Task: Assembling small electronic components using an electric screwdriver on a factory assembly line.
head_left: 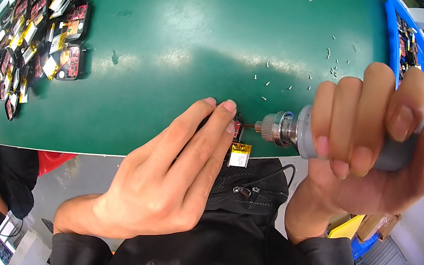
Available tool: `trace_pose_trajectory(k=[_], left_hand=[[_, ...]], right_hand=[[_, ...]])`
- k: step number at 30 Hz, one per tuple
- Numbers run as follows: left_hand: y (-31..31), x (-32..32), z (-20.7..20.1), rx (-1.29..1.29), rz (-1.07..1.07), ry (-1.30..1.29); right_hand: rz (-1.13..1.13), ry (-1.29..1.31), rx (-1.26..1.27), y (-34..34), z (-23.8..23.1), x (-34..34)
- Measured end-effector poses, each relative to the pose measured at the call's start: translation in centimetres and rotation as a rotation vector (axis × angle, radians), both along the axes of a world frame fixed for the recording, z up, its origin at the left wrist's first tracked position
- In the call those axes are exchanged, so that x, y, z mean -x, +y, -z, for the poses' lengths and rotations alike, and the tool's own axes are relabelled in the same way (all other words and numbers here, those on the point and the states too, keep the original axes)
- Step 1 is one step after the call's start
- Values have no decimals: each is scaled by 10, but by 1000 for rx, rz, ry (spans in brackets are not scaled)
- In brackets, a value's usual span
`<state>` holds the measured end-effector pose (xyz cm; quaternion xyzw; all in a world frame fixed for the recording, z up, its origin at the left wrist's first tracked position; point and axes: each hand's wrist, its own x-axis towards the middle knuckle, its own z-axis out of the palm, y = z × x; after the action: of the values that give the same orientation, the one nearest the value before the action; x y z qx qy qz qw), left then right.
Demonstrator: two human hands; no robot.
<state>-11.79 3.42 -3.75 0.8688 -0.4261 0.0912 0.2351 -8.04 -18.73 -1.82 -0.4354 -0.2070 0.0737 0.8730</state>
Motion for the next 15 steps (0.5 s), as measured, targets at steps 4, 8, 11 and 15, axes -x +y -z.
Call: trace_pose_trajectory(k=[4,8,11,15], left_hand=[[0,1,-1,-2,-4,17],[-1,2,0,8,-6,23],[-2,0,3,20,-5,-17],[-2,0,0,7,14,-86]], right_hand=[[13,1,22,1,-2,0],[27,14,8,0,-2,1],[26,25,40,2,-2,1],[-49,-36,89,6,-6,-4]])
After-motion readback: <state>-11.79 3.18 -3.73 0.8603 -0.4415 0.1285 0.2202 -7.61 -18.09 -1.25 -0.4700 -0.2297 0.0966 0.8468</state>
